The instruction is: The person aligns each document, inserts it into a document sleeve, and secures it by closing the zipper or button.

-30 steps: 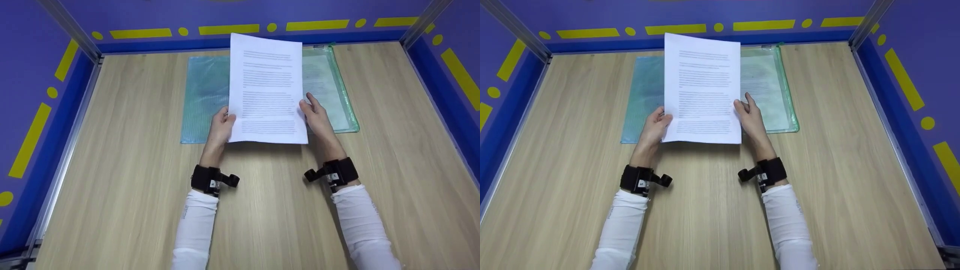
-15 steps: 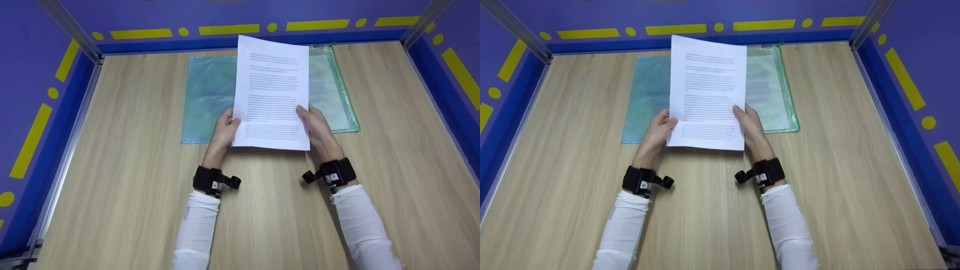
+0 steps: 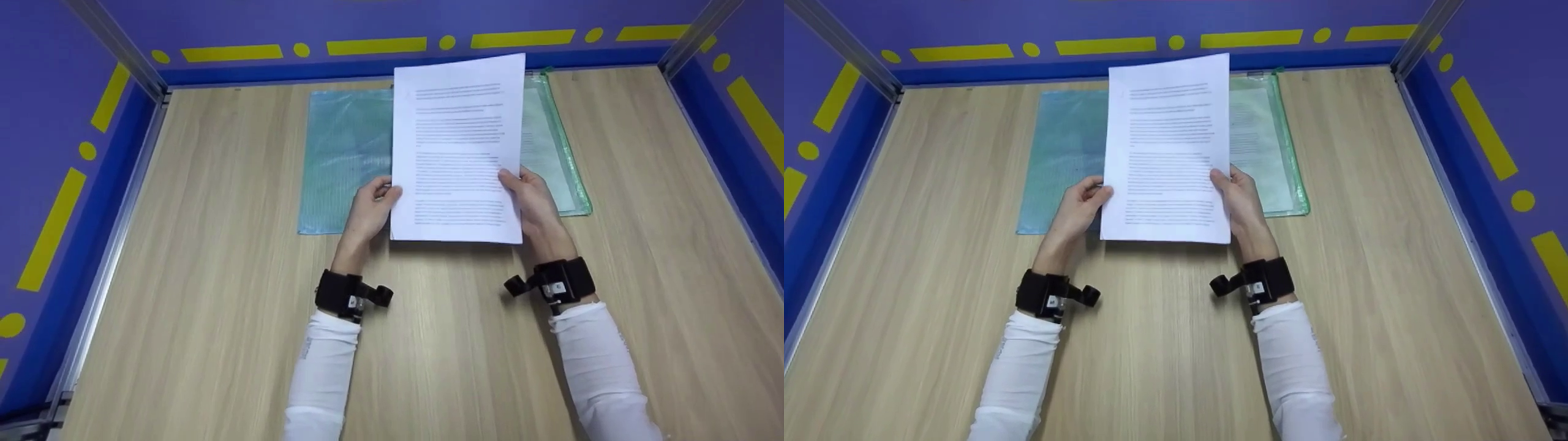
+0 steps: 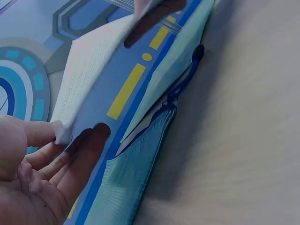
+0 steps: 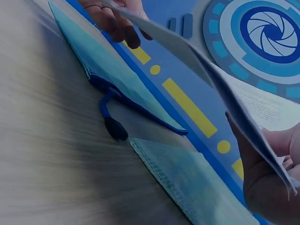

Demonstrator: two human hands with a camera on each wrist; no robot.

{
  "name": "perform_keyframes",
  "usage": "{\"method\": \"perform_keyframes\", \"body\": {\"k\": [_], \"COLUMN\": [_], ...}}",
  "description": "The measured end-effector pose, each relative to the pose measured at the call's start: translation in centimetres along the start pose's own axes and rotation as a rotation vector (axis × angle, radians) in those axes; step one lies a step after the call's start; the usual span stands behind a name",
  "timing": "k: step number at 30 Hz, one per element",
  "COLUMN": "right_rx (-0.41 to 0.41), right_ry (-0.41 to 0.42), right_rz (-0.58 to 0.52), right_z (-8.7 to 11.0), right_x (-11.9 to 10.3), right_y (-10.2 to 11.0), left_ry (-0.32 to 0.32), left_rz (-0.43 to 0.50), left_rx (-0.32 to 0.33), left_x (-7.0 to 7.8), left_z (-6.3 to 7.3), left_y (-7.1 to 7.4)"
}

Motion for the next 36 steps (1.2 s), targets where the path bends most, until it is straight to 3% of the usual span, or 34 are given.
{"method": "perform_keyframes", "body": {"k": [6,13,16,23,30,36], "right_rx": [-0.029,0.004,0.023,0.051,0.064,0.049], "right_ry": [0.029,0.042,0.039,-0.001,-0.011,-0.007], "right_rz": [-0.059,-0.073,-0.071,-0.067,-0.092,-0.119], "right_z": [-0.1,-0.3,-0.5,-0.5,-0.5,-0.5], "right_x": [-0.7,-1.1,-1.3,-0.9,-0.8,-0.8], "right_y": [0.9,1.9,2.5,3.8,4.5,4.5], "left_ry": [-0.092,-0.16,-0.161,-0.13,-0.139,-0.142], "left_rz": [-0.201,-0.569,-0.684,-0.901,-1.007,-1.005], "left_rx": [0.018,0.02,0.011,-0.084,-0.084,-0.085], "left_x": [0.8,0.3,0.1,-1.1,-1.4,-1.3], "left_z": [-0.1,0.2,0.1,0.2,0.3,0.6], "left_y": [0.1,0.7,1.1,1.0,1.1,1.7]}}
Point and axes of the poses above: each hand's wrist, its own z-axis away from the middle knuckle, its own y-axis out of the back of the hand, x = y × z, the point moved 10 cm from there along -z, towards the middle knuckle, and after that the axes turned 6 degrees about x, right-handed, at the moved point
